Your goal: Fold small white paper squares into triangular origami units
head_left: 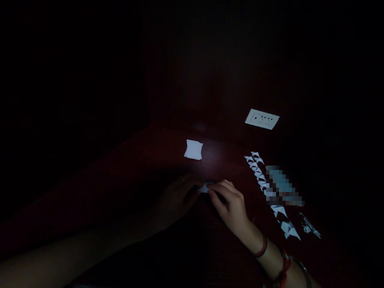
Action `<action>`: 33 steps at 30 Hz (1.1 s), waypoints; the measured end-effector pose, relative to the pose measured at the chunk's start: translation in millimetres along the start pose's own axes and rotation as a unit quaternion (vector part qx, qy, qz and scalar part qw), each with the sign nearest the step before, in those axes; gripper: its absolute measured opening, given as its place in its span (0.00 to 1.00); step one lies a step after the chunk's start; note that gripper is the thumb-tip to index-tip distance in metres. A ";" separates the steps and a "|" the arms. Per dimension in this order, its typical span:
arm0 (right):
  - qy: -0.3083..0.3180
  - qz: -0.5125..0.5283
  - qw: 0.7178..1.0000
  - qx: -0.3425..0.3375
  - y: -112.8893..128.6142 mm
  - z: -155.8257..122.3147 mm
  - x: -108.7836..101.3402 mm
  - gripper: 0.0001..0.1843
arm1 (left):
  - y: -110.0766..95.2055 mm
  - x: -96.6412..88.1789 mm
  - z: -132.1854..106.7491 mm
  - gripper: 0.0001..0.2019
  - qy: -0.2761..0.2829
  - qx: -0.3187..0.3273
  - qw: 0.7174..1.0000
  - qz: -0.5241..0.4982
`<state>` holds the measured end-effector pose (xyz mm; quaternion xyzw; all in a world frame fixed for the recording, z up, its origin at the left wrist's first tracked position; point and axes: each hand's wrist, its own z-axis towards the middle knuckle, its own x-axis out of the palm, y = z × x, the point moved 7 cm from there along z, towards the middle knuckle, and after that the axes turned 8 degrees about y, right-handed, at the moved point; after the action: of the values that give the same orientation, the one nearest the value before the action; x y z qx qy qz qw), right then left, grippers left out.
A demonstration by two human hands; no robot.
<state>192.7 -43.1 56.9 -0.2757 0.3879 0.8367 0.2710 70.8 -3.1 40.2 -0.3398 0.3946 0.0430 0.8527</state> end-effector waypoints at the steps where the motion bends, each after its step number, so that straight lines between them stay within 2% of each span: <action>1: 0.003 -0.002 1.000 0.000 0.3 0.0 0.3 0.11 | -0.3 0.0 -0.4 0.08 -0.001 -0.001 1.000 0.002; 15: 0.007 0.004 1.000 -0.015 1.7 0.6 0.1 0.11 | -7.8 -2.3 -1.7 0.08 -0.015 0.015 0.999 0.026; 26: -0.017 0.034 0.999 0.025 -2.8 2.2 -1.5 0.05 | -8.0 -2.2 -0.1 0.08 0.000 0.030 0.999 0.029; 29: -0.016 0.022 0.999 0.018 -2.9 1.2 -2.0 0.07 | -8.2 -2.6 -0.3 0.08 -0.004 0.031 0.999 0.011; 33: 0.006 0.004 1.000 0.001 -2.2 0.6 -1.3 0.10 | -5.1 -2.5 0.1 0.06 0.002 0.002 1.000 -0.011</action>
<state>194.9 -41.8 57.0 -0.2793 0.3916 0.8355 0.2656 70.9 -6.5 44.9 -0.3426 0.3925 0.0321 0.8529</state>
